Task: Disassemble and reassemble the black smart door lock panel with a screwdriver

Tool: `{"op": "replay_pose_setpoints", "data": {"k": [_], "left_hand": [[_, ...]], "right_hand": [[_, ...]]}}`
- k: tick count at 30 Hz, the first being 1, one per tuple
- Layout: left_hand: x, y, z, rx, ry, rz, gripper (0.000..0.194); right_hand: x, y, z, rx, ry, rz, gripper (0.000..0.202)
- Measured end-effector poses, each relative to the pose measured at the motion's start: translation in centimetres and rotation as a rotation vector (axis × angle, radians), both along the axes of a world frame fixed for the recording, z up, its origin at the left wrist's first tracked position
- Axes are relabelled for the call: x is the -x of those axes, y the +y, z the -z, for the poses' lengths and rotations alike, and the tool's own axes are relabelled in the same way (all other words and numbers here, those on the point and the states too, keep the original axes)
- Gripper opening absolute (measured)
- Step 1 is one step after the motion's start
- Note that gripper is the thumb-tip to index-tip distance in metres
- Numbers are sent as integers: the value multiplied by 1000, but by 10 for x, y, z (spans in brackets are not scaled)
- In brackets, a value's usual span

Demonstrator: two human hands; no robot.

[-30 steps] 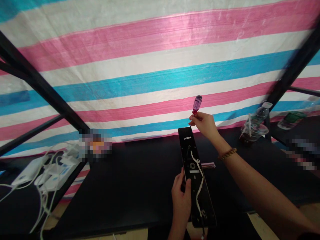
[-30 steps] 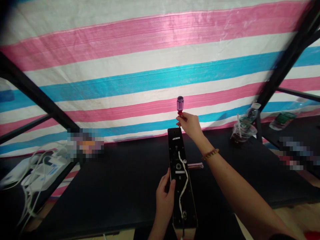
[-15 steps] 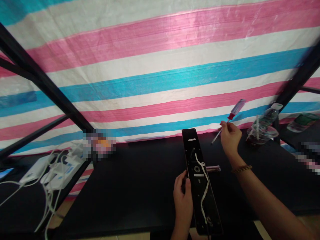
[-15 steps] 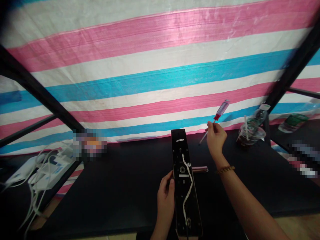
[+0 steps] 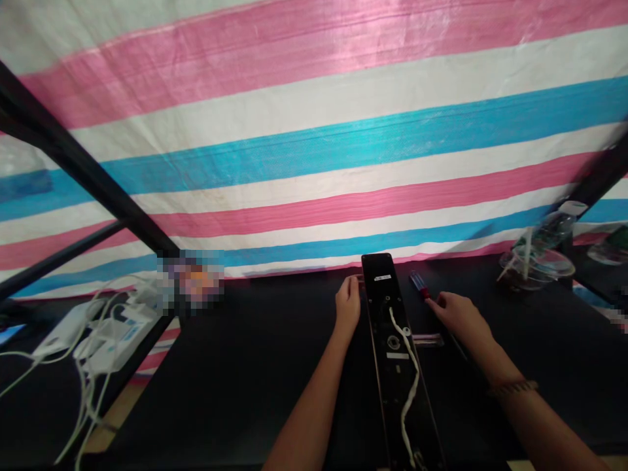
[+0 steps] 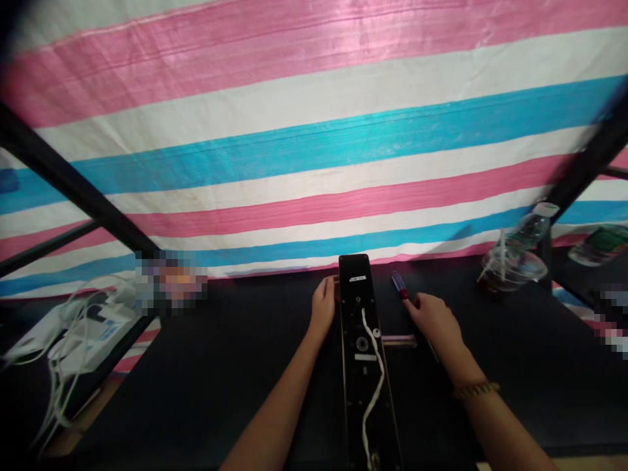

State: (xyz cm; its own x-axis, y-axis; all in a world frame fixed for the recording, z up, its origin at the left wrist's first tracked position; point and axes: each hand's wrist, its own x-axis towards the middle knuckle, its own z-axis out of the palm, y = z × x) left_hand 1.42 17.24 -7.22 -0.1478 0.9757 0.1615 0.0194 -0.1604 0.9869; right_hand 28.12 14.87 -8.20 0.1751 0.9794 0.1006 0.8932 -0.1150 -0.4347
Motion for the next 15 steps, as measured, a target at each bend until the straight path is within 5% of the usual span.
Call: {"op": "replay_pose_setpoints", "data": {"k": [3,7,11,15], "left_hand": [[-3,-3,7,-30,70,23,47],[-2,-9,10,-9,93,124,57],[0,-9,13,45,153,141,63],[1,-9,10,97,103,164,68]], "right_hand": [[22,12,-23,-111,99,-15,36],[78,38,-39,-238,706,-183,46],[124,52,-28,-136,1248,-125,56],[135,47,-13,-44,1524,-112,51]]}}
